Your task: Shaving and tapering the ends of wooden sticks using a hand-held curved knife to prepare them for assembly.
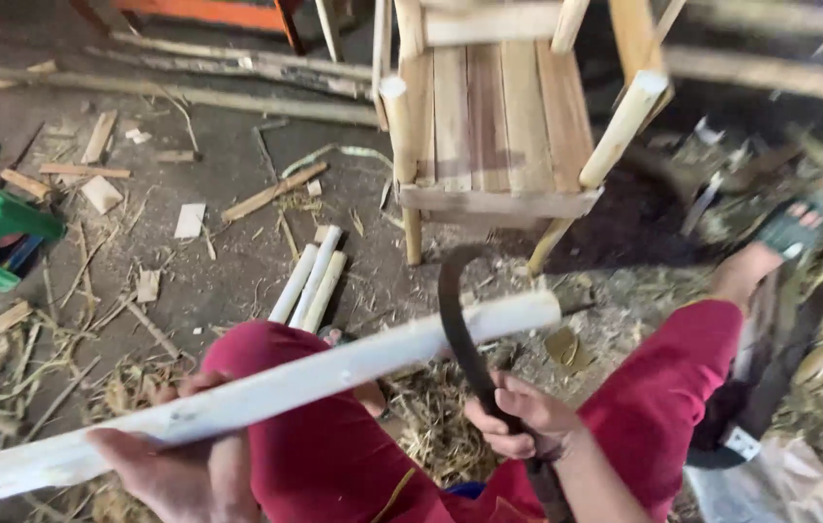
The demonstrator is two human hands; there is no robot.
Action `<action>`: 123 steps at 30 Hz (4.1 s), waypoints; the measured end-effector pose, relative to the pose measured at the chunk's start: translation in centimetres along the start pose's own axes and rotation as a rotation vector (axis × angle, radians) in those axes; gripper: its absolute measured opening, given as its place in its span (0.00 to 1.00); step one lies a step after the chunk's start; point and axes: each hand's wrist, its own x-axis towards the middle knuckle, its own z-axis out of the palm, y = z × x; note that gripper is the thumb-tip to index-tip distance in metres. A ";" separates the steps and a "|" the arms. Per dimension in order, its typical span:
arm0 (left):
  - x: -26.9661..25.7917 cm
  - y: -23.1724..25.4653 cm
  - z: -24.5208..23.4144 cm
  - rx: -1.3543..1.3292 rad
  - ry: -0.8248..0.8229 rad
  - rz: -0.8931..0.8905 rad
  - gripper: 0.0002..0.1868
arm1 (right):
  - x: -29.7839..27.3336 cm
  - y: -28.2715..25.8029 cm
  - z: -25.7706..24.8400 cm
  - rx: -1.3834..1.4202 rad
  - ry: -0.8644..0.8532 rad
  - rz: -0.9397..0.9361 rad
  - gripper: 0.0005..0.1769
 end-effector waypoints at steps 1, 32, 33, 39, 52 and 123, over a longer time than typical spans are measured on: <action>0.2 0.5 -2.0 -0.035 -0.005 0.002 0.21 | 0.3 0.1 0.6 -0.032 -0.003 0.014 0.34; 8.9 -9.3 4.1 2.302 -1.550 -0.319 0.28 | -3.8 -3.5 -4.4 -0.259 0.795 -0.126 0.10; 10.1 -9.8 3.4 2.338 -1.538 -0.265 0.26 | -4.8 -3.9 -5.3 -0.286 0.838 -0.179 0.13; 12.4 -14.9 3.3 2.369 -1.643 -0.162 0.18 | 5.2 -3.6 3.8 -0.216 0.797 0.326 0.33; 14.8 -16.8 -0.1 2.348 -1.690 -0.099 0.04 | 6.4 -0.6 -2.6 -0.117 0.782 0.430 0.18; 14.3 -13.0 -0.2 2.060 -1.642 -0.577 0.28 | 4.5 2.7 -0.9 -0.193 0.747 0.326 0.17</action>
